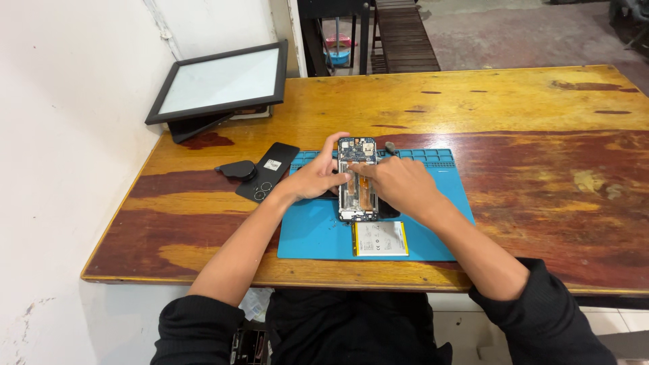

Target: The person works on a disassembled smartphone at a repair bench, holding the phone with one hand while using a pry tool with the other to lever components and adhesive inside the phone body. A removed battery lies on the mat beside the phone, and the person repeatedly repositions the phone to pry along its inner edges.

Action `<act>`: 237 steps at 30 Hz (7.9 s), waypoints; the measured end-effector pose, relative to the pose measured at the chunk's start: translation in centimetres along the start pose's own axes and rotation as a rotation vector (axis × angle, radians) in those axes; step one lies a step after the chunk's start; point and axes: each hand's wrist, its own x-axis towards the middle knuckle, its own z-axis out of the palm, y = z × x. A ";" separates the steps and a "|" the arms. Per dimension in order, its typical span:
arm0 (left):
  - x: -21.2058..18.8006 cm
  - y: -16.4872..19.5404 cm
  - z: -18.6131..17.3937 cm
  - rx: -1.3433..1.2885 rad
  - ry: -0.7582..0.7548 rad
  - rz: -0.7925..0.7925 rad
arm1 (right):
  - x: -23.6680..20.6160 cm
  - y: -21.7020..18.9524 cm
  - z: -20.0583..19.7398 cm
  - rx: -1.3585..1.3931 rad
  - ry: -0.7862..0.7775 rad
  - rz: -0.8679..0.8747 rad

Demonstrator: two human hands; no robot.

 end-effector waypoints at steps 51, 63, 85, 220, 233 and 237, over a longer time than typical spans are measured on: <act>-1.3 3.2 -0.8 -0.147 0.231 0.053 | 1.1 1.3 2.2 0.578 0.077 0.304; -1.1 3.9 0.2 -0.146 0.317 0.023 | 1.3 1.8 2.7 0.706 0.203 0.243; -2.8 6.4 1.6 1.196 0.367 0.786 | 1.0 5.3 1.2 0.683 0.044 0.291; -2.3 5.4 5.6 1.427 0.349 1.090 | 0.9 3.8 1.0 0.634 0.076 0.332; -2.3 5.8 6.5 1.386 0.255 1.117 | 1.3 4.2 1.5 0.581 0.226 0.250; -2.4 6.1 6.3 1.338 0.244 1.119 | 1.3 4.5 2.0 0.623 0.203 0.285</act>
